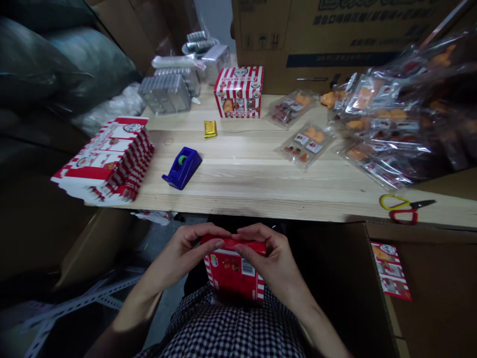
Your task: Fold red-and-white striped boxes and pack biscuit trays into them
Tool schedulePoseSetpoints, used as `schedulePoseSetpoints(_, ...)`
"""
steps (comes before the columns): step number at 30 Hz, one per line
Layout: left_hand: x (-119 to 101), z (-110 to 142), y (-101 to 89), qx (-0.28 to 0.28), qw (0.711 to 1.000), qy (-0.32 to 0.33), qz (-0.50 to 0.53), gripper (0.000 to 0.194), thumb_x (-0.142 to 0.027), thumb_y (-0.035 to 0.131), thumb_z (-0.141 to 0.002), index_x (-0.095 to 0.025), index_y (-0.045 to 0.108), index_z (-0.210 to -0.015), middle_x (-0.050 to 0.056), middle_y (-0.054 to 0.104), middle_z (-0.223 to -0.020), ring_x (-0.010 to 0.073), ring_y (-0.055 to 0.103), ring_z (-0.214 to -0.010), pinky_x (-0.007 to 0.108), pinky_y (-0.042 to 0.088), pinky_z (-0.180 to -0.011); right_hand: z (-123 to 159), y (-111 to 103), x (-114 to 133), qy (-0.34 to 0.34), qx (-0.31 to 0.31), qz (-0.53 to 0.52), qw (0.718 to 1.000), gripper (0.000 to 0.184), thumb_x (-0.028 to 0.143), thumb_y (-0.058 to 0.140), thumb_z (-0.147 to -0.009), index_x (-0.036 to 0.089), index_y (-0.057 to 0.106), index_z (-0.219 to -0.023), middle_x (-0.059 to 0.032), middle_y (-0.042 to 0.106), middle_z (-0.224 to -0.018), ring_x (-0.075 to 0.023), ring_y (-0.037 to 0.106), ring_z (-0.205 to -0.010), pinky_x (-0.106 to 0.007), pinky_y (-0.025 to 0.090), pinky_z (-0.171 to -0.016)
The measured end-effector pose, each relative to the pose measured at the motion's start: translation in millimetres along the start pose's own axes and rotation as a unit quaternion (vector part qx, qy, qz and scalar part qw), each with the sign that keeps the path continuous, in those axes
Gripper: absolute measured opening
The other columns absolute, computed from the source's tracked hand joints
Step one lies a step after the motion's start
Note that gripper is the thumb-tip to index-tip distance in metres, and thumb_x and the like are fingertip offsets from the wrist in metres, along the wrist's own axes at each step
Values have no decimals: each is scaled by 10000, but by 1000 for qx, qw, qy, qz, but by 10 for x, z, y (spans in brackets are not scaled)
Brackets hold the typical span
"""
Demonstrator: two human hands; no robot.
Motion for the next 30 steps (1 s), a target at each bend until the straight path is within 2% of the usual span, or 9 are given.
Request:
schedulePoseSetpoints(5,-37,-1,-29,-15,1000,10,-23,233,-362,609,-937,-220,737,-1071,44,754,-1013,175,686,-907,282,507,-808,30,-62,55,-14,-10,14,1000,326,361,782,-815,260,682,-1109,-56,762,-1120,-210,724,-1041,-352,598,-889)
schedulePoseSetpoints(7,-90,-9,-38,-13,999,17,-42,238,-364,608,-937,-214,730,-1076,46,748,-1008,172,682,-894,275,505,-786,82,-95,48,-2,-28,13,1000,300,385,758,-837,261,692,-1103,-56,761,-1120,-205,739,-978,-325,612,-821)
schedulePoseSetpoints(10,-212,-22,23,32,995,41,-79,252,-347,595,-946,-233,728,-1127,45,739,-1037,168,678,-911,262,499,-778,179,-116,34,8,-61,14,998,228,411,749,-840,241,738,-992,-52,783,-998,-187,752,-805,-282,615,-697)
schedulePoseSetpoints(12,-279,-24,73,59,993,50,-93,262,-344,585,-953,-247,729,-1148,43,739,-1037,164,678,-904,251,495,-756,233,-120,45,-7,-79,23,997,206,400,764,-827,242,757,-959,-47,787,-954,-186,747,-794,-269,610,-691)
schedulePoseSetpoints(16,-297,-19,116,70,994,21,-81,268,-358,575,-956,-247,730,-1145,44,744,-1040,166,680,-899,239,490,-716,277,-135,-3,-7,-96,22,995,243,378,799,-792,259,761,-1001,-35,792,-908,-172,738,-739,-245,600,-644)
schedulePoseSetpoints(22,-144,-23,111,64,996,-41,-39,265,-395,596,-938,-193,731,-1045,37,749,-949,149,661,-824,236,480,-701,244,-144,-44,-6,-106,-4,994,221,354,817,-777,270,774,-977,-4,787,-802,-140,733,-673,-193,583,-609)
schedulePoseSetpoints(25,-52,-51,110,65,997,-41,-10,271,-395,587,-945,-196,722,-1070,46,745,-981,150,653,-841,244,481,-711,209,-121,18,-20,-73,27,997,186,355,777,-819,287,781,-993,-7,794,-905,-146,748,-738,-200,596,-653)
schedulePoseSetpoints(28,41,-119,134,70,997,-28,25,274,-391,566,-957,-195,711,-1082,55,743,-985,157,656,-843,260,492,-724,144,-107,54,-37,-17,75,996,235,363,715,-872,314,761,-1097,-25,766,-1121,-184,744,-953,-260,605,-816)
schedulePoseSetpoints(30,84,-195,110,68,997,-1,21,268,-388,555,-963,-198,709,-1071,60,743,-984,169,667,-859,283,505,-756,73,-143,41,-55,-6,111,992,252,370,685,-891,309,756,-1125,-38,739,-1200,-209,720,-1048,-307,587,-903)
Point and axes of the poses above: each hand's wrist, its own z-axis away from the middle knuckle, its own y-axis out of the palm, x = y × z, the point moved 7 cm from there along -z, towards the middle knuckle
